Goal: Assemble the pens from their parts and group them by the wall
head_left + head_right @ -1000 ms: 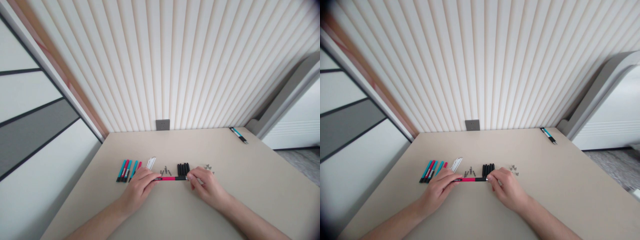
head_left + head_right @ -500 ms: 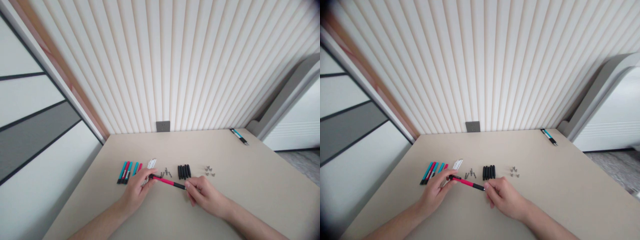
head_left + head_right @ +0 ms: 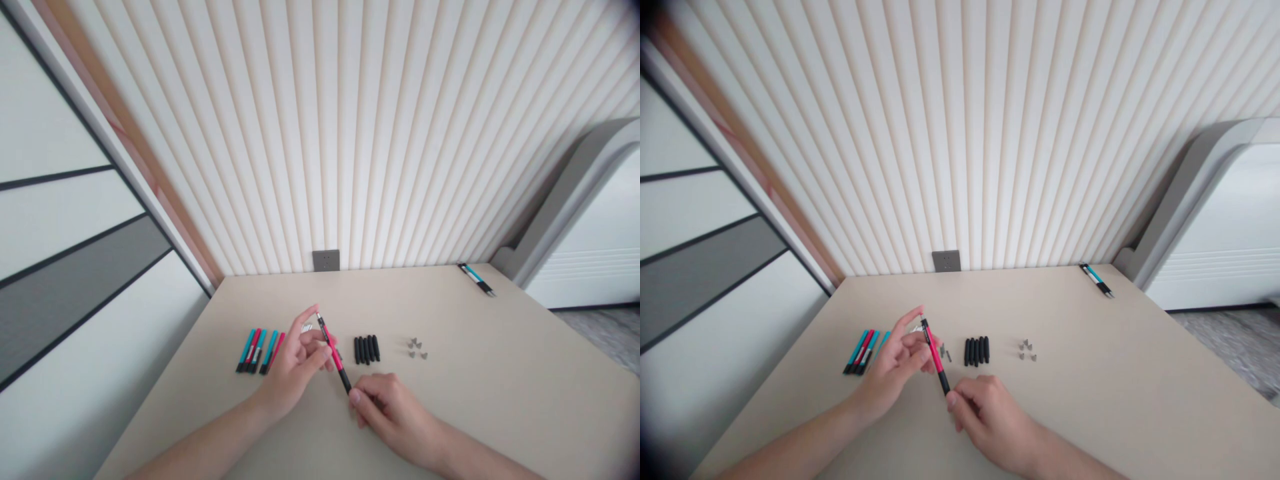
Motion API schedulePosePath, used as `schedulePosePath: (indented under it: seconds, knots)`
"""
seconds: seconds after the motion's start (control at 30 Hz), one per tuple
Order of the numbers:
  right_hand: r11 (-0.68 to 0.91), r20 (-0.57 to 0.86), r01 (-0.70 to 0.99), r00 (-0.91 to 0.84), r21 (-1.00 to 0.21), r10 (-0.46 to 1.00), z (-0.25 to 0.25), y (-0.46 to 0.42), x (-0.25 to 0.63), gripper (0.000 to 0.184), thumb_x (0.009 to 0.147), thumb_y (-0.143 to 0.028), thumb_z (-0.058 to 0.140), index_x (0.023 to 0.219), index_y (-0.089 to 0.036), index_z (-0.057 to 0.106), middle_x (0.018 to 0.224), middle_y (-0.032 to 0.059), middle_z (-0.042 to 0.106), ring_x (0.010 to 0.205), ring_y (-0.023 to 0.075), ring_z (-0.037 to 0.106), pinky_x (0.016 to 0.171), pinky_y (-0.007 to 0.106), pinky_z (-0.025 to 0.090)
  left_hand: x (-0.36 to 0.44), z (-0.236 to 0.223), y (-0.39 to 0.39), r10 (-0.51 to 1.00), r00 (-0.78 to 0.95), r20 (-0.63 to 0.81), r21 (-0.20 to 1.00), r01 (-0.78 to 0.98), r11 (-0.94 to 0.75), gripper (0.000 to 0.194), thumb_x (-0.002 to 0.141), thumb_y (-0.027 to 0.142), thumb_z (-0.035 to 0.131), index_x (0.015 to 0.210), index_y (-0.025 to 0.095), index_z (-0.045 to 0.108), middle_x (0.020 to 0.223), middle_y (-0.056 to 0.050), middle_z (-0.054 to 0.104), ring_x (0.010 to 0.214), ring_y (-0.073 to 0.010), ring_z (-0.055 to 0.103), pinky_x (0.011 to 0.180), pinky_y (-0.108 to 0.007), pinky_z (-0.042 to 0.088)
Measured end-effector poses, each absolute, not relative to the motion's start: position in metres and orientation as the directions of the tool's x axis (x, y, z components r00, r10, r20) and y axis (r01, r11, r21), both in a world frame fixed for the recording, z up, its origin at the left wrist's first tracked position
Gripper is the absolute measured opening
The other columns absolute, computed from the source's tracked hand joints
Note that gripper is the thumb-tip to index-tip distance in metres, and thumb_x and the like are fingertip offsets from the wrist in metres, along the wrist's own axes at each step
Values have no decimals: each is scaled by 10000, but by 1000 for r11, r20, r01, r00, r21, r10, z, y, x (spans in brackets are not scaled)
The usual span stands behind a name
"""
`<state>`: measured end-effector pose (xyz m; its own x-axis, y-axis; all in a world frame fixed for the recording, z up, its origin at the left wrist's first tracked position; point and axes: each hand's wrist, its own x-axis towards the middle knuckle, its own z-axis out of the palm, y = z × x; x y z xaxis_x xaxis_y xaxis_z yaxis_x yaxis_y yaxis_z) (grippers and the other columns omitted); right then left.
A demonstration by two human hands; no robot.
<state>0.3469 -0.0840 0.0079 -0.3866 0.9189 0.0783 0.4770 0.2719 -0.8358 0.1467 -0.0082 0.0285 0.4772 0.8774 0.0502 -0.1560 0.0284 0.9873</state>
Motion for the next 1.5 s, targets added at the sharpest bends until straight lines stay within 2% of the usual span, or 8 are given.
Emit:
schedulePosePath:
  seconds: [0.1, 0.23, 0.47, 0.6, 0.8, 1.2, 1.37, 1.5]
  knots:
    - [291, 88, 484, -398, -825, 913, 6, -83, 347, 425, 1025, -343, 363, 697, -180, 579, 611, -10, 597, 570, 104, 536, 596, 200, 388, 160, 29, -7, 849, 527, 51, 991, -129, 21, 728, 900, 272, 655, 1478, 278, 212, 1001, -40, 636, 751, -127, 601, 755, -309, 497]
    - [298, 90, 515, -390, -804, 916, 2, -78, 350, 463, 1030, -374, 350, 675, -183, 578, 610, -7, 602, 567, 103, 532, 601, 201, 381, 172, 16, -10, 844, 531, 69, 989, -148, 12, 640, 934, 292, 601, 1476, 279, 260, 983, -25, 596, 768, -115, 582, 766, -287, 481]
    - [188, 104, 546, -181, -817, 978, 3, -70, 367, 494, 1021, -448, 346, 693, -179, 600, 631, 6, 612, 581, 123, 538, 599, 222, 384, 170, 0, -20, 764, 644, 25, 975, -184, 123, 669, 901, 293, 647, 1466, 283, 289, 992, -28, 586, 782, -125, 604, 740, -289, 486]
    - [177, 131, 530, -124, -830, 984, 2, -69, 373, 474, 1017, -448, 361, 756, -173, 645, 645, 10, 633, 594, 130, 563, 611, 227, 396, 169, 5, -19, 766, 642, 16, 975, -181, 131, 585, 881, 288, 667, 1394, 239, 389, 924, -13, 588, 716, -99, 567, 682, -248, 467]
    - [205, 142, 562, -154, -801, 978, -2, -70, 372, 473, 1017, -430, 371, 726, -173, 641, 653, 17, 640, 607, 134, 564, 617, 230, 393, 167, 5, -17, 770, 638, 31, 976, -185, 114, 492, 880, 304, 656, 1320, 215, 454, 887, -14, 594, 665, -89, 523, 605, -216, 452]
    - [247, 86, 559, -298, -792, 951, 7, -72, 365, 459, 1031, -412, 336, 722, -183, 585, 662, 3, 604, 634, 130, 545, 638, 235, 390, 168, 9, -18, 789, 612, 48, 976, -198, 94, 491, 883, 294, 662, 1319, 202, 457, 910, -31, 599, 684, -96, 542, 623, -231, 468]
    - [306, 107, 546, -367, -780, 924, 8, -74, 363, 431, 1033, -404, 337, 739, -189, 567, 688, 4, 599, 669, 132, 542, 676, 239, 388, 169, 7, -18, 810, 585, 51, 972, -213, 93, 555, 891, 308, 654, 1371, 219, 391, 925, -31, 597, 691, -104, 566, 642, -246, 491]
    - [333, 110, 553, -397, -764, 911, 9, -74, 362, 441, 1037, -395, 322, 710, -192, 535, 671, -1, 572, 653, 127, 518, 676, 238, 380, 170, 6, -18, 814, 577, 62, 970, -228, 87, 481, 892, 302, 653, 1304, 229, 417, 896, -14, 589, 681, -108, 568, 612, -234, 491]
